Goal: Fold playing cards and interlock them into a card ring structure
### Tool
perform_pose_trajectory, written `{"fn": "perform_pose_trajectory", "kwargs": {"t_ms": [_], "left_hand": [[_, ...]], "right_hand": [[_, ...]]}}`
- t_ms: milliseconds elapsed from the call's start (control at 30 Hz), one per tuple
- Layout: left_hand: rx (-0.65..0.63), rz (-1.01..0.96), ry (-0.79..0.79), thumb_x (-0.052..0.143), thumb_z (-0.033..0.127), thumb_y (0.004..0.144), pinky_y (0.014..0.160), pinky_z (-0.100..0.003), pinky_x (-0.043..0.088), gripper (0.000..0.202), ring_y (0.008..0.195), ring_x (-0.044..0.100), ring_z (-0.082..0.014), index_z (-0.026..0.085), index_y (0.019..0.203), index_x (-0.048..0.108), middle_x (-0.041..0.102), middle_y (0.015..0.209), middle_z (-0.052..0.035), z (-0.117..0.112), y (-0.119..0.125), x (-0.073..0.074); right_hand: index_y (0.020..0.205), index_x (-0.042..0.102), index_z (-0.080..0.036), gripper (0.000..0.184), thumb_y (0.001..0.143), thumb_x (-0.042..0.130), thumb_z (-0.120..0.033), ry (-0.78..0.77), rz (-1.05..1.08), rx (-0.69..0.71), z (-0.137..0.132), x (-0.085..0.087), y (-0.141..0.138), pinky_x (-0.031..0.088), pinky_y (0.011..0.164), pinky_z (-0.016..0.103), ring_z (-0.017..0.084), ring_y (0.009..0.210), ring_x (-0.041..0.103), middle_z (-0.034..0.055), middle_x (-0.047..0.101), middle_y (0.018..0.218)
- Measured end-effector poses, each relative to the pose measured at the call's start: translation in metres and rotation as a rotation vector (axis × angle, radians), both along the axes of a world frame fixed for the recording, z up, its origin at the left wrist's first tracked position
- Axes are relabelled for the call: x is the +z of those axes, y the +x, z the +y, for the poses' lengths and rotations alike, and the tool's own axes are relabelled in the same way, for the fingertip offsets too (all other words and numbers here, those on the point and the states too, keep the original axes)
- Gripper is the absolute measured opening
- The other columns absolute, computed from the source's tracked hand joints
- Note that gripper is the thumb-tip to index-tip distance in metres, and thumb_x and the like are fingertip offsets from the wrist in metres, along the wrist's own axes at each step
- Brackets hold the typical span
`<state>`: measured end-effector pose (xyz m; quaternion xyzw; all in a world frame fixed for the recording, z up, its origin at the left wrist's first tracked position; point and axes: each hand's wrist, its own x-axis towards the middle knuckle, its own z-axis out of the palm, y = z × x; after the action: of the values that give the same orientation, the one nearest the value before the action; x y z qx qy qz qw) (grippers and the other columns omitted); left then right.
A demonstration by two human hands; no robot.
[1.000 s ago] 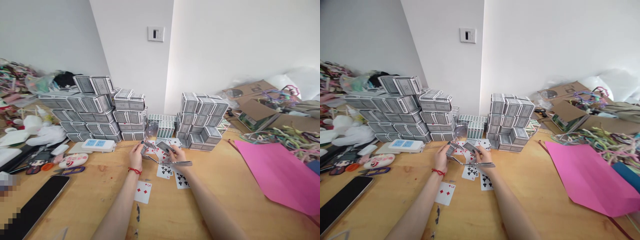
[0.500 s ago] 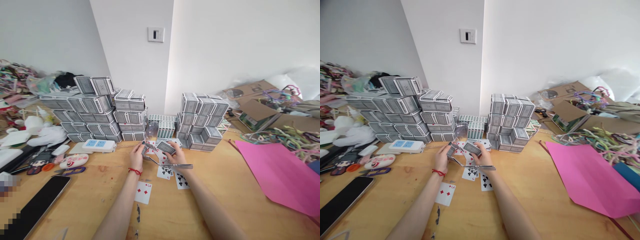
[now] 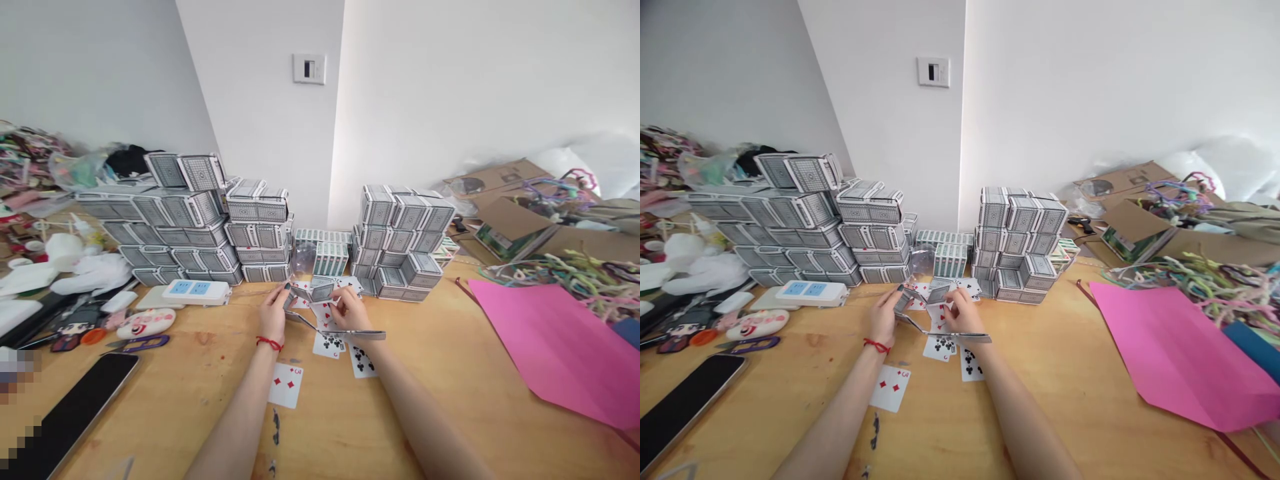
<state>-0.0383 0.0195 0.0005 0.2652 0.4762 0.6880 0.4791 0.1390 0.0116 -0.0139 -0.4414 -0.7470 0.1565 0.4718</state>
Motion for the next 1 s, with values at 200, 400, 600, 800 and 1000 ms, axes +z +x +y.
{"fn": "perform_pose_trajectory", "kwargs": {"t_ms": [200,400,600,800,1000], "left_hand": [[0.009,0.009,-0.017,0.068,0.026,0.059,0.069,-0.034,0.052,0.025,0.083,0.062,-0.0202,0.014,0.080,0.070,0.068,0.091,-0.0086,-0.001,0.001,0.002],[-0.007,-0.024,-0.014,0.069,0.026,0.059,0.072,-0.035,0.052,0.024,0.086,0.061,-0.0212,0.013,0.080,0.070,0.068,0.091,-0.0086,-0.002,0.001,0.002],[0.000,-0.018,-0.005,0.068,0.024,0.059,0.072,-0.037,0.052,0.022,0.086,0.061,-0.0219,0.013,0.079,0.070,0.068,0.092,-0.0087,-0.001,0.002,0.001],[-0.015,-0.027,0.004,0.069,0.025,0.060,0.071,-0.036,0.053,0.022,0.087,0.061,-0.0217,0.013,0.078,0.070,0.068,0.090,-0.0086,0.001,0.001,-0.001],[-0.012,-0.034,-0.002,0.069,0.026,0.058,0.070,-0.035,0.053,0.023,0.084,0.061,-0.0211,0.013,0.078,0.070,0.068,0.089,-0.0083,0.001,0.001,0.001]], "right_hand": [[0.082,0.059,-0.020,0.013,0.080,0.046,-0.018,0.007,-0.075,-0.007,0.003,-0.001,0.003,0.044,0.059,0.025,0.013,0.064,0.051,0.0040,0.053,0.082],[0.115,0.055,-0.022,0.044,0.073,0.061,-0.034,-0.012,-0.378,-0.040,0.004,0.002,0.001,0.037,0.086,0.041,0.027,0.101,0.044,0.0097,0.052,0.120],[0.128,0.042,-0.028,0.055,0.077,0.053,-0.047,-0.096,-0.588,-0.005,-0.004,0.008,-0.004,0.031,0.087,0.045,0.029,0.109,0.039,0.0051,0.048,0.130],[0.112,0.056,-0.026,0.037,0.081,0.049,-0.045,-0.057,-0.632,0.061,-0.002,0.005,-0.011,0.026,0.091,0.047,0.027,0.117,0.037,0.0050,0.056,0.122],[0.099,0.063,-0.021,0.025,0.080,0.053,-0.035,-0.055,-0.618,-0.002,0.000,0.006,-0.015,0.032,0.091,0.040,0.024,0.112,0.046,0.0080,0.063,0.110]]}}
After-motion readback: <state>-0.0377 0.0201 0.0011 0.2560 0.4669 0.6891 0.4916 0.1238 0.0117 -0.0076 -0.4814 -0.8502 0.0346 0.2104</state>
